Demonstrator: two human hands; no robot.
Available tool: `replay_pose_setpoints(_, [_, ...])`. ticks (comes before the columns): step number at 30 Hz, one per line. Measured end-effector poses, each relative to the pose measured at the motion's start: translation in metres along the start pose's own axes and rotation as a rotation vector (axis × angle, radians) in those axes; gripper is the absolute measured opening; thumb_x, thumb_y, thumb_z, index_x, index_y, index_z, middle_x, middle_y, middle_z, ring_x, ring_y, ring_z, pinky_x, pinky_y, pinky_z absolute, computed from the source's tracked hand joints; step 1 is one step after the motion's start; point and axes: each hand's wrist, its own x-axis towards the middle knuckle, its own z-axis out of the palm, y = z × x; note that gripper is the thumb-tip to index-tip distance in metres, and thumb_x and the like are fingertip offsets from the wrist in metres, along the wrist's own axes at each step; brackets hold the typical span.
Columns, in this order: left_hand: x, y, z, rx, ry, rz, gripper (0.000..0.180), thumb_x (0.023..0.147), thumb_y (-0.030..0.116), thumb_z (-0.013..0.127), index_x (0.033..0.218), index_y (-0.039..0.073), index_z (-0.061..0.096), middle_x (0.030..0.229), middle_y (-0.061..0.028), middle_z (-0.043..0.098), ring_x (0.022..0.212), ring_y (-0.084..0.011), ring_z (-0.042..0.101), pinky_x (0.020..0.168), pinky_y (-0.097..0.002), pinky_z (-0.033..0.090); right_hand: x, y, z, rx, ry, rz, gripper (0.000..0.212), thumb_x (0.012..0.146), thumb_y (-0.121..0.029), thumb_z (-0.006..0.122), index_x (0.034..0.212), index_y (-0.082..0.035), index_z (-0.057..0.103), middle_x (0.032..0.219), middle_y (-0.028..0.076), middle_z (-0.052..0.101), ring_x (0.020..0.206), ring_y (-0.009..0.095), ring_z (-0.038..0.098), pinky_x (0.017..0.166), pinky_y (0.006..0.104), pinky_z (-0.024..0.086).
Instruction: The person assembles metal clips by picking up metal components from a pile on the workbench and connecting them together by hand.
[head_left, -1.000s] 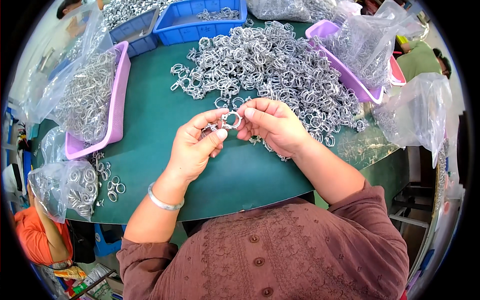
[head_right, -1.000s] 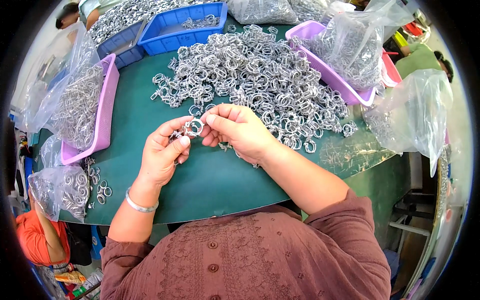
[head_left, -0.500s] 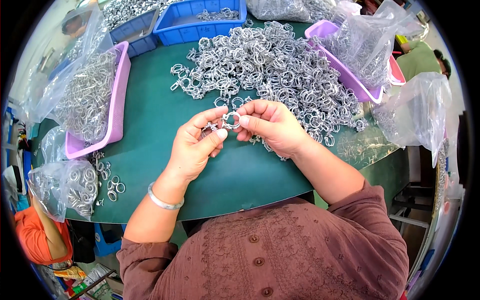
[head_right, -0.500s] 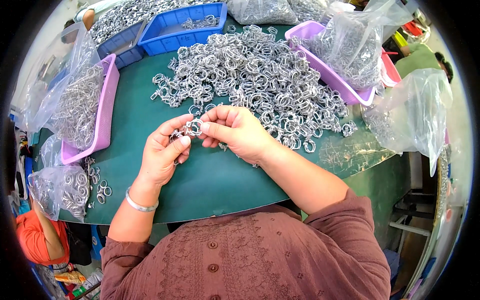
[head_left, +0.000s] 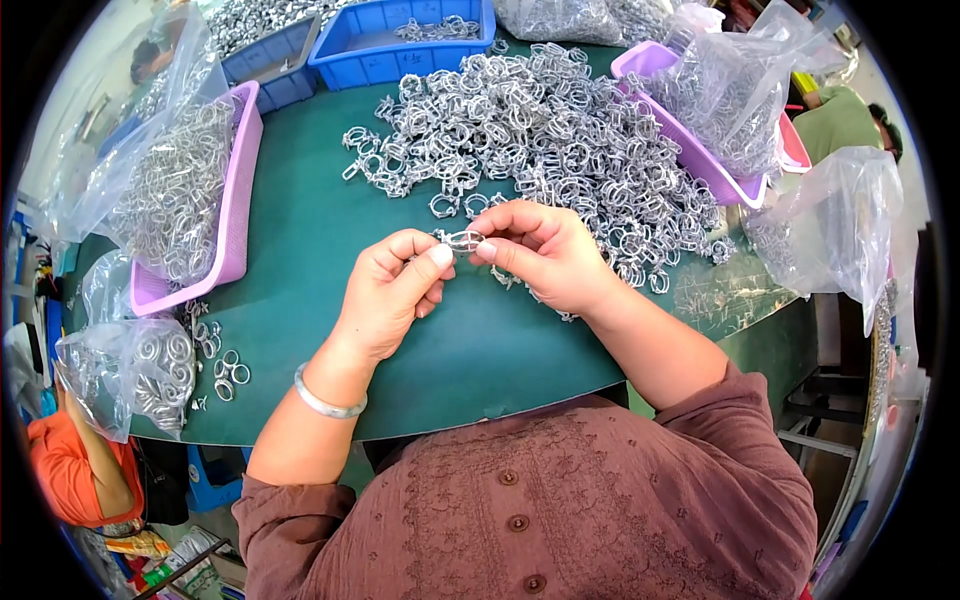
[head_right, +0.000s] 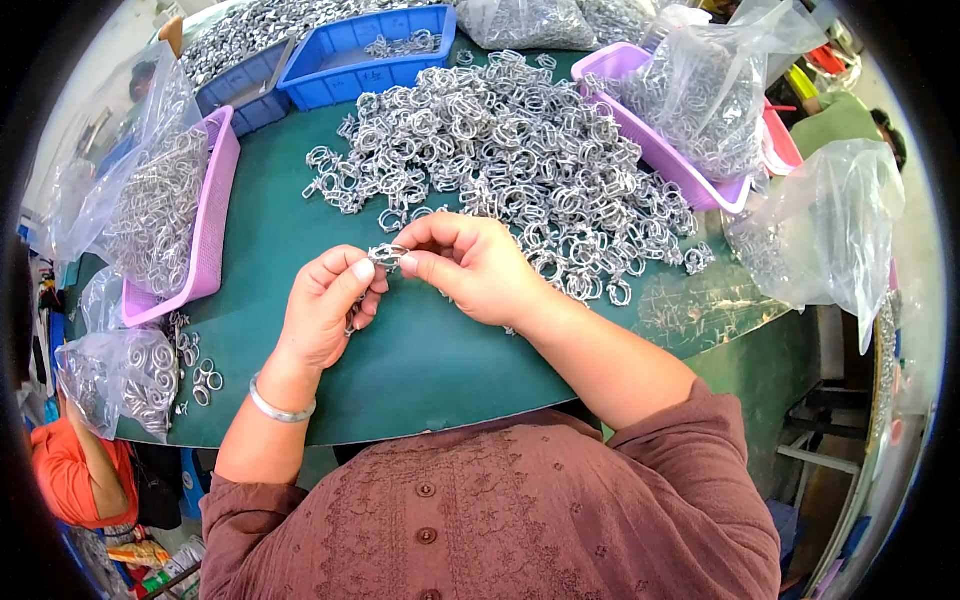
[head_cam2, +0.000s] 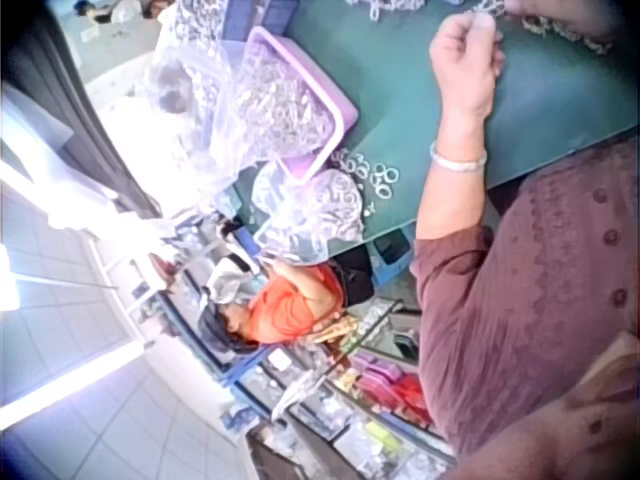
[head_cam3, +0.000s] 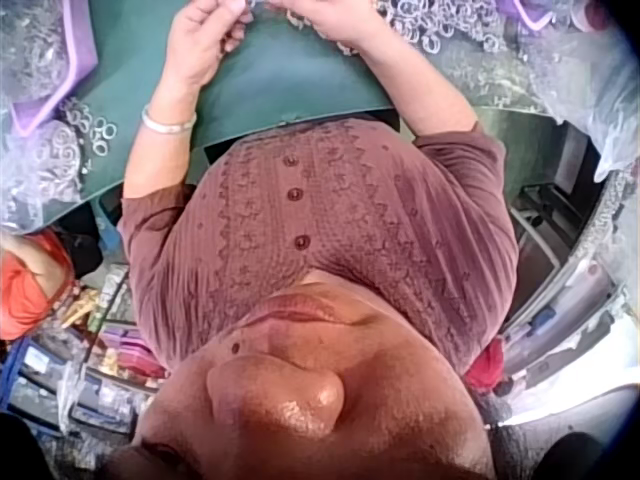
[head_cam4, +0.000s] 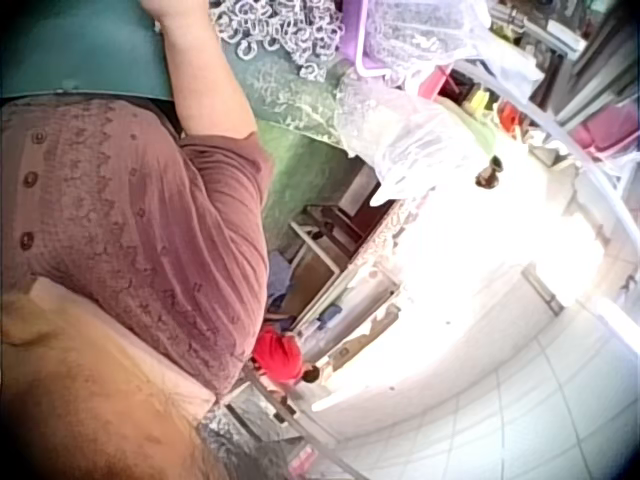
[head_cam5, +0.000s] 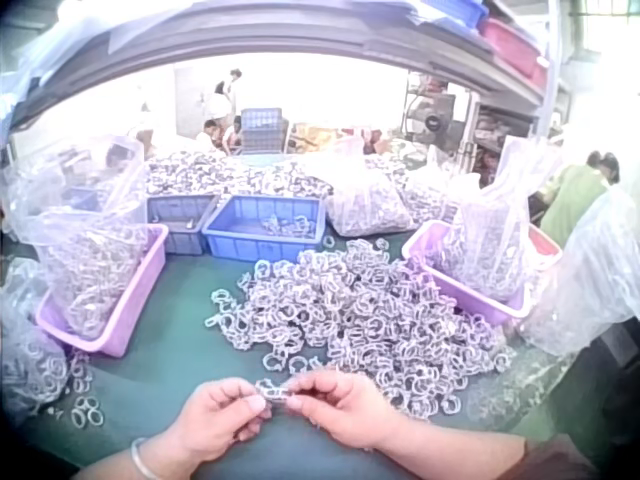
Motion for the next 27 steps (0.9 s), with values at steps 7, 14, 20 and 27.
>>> replay_pose_setpoints(7, [-0.001,0.0,0.001,0.094,0.034,0.101,0.009,0.082,0.009,0.064,0.088,0.006,0.059,0.072,0.0043,0.055,0.058,-0.0024,0.046,0.05,-0.0162,0.037,0.002,0.0,0.001,-0.016,-0.026,-0.083,0.023,0.083,0.001,0.058,0.106,0.001,0.057,0.094,0.004,0.061,0.087,0.009,0.058,0.076,0.0223,0.048])
replay_pose_setpoints(14, [0.001,-0.005,0.005,0.237,0.052,0.286,0.015,0.082,0.003,0.062,0.097,0.003,0.058,0.073,0.0045,0.054,0.057,-0.0007,0.042,0.048,-0.0147,0.033,0.003,0.003,0.001,0.057,-0.053,-0.181,0.029,0.082,0.005,0.056,0.11,0.002,0.054,0.1,0.006,0.059,0.093,0.012,0.057,0.083,0.0253,0.047])
replay_pose_setpoints(20, [0.002,-0.009,0.001,0.294,0.054,0.293,0.018,0.081,0.005,0.064,0.099,0.004,0.061,0.084,0.0031,0.057,0.07,-0.0026,0.048,0.061,-0.0172,0.041,0.001,0.002,0.001,0.019,-0.044,-0.204,0.033,0.081,0.007,0.056,0.114,0.002,0.051,0.104,0.007,0.058,0.095,0.013,0.057,0.085,0.0271,0.047])
replay_pose_setpoints(27, [0.005,-0.012,0.001,0.328,0.042,0.349,0.021,0.083,0.002,0.06,0.104,0.002,0.058,0.083,0.0035,0.058,0.062,-0.0003,0.045,0.053,-0.0135,0.036,0.001,0.002,0.001,0.0,-0.022,-0.227,0.035,0.08,0.007,0.057,0.114,0.002,0.05,0.105,0.008,0.058,0.094,0.013,0.057,0.085,0.0273,0.047])
